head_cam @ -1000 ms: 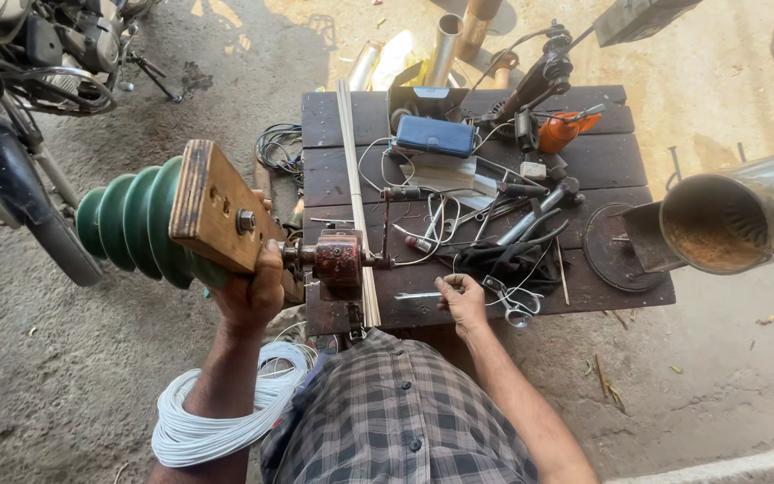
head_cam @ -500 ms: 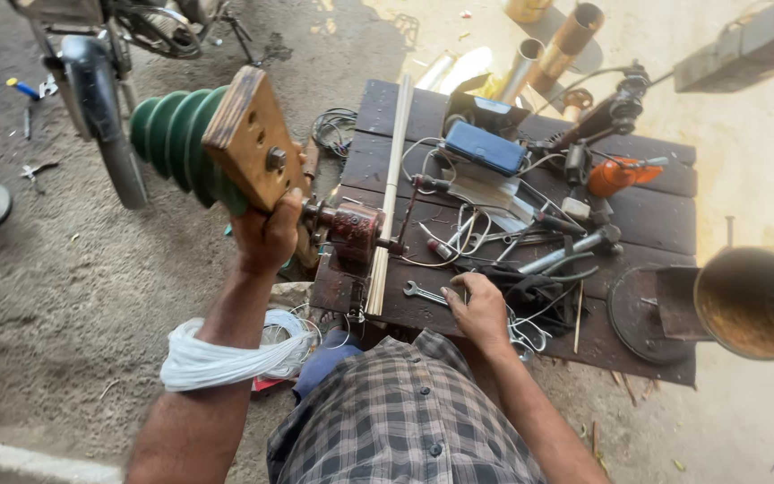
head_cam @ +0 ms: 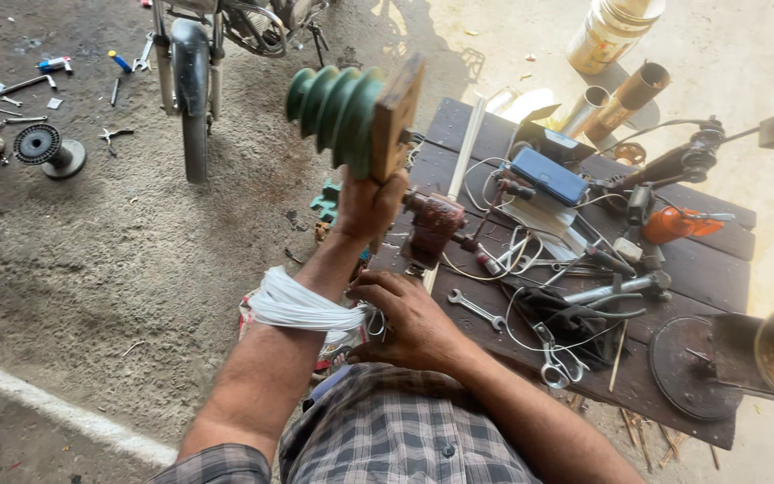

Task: The person winds white cable onto a green spool mounted on a hand-cranked winding machine, turning the crank to reel in the wire. They use scissors to trim the cable, tighten the spool with a wrench, then slip the finished coil of cable off the spool.

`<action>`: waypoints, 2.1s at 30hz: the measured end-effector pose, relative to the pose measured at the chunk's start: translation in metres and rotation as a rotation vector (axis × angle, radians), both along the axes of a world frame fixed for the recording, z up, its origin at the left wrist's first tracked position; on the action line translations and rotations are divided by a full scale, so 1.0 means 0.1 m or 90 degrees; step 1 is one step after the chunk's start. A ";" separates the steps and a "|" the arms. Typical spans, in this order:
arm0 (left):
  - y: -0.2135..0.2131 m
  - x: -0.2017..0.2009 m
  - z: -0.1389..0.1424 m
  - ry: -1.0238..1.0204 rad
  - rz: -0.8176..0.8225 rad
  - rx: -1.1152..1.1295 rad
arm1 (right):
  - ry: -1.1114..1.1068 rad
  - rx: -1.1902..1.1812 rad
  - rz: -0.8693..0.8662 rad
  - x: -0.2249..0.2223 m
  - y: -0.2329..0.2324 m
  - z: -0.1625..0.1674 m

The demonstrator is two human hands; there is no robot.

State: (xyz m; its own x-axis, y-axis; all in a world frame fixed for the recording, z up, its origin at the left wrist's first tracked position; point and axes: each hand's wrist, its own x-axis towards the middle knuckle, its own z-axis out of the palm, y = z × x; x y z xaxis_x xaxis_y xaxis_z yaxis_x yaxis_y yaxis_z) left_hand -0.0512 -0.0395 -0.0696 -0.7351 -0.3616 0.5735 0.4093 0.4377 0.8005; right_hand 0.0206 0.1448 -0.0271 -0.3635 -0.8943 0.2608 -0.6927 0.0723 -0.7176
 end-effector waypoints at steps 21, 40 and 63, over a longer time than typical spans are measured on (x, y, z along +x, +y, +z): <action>-0.40 1.42 -0.22 0.010 -0.033 -0.244 | -0.329 0.027 -0.234 0.96 -0.58 -0.16; 0.08 4.05 -0.27 -0.274 0.236 0.188 | -0.204 0.124 0.097 0.93 -0.56 -0.05; -2.34 4.68 -0.30 -0.144 0.018 0.540 | -0.649 0.156 0.120 1.44 -2.38 -0.74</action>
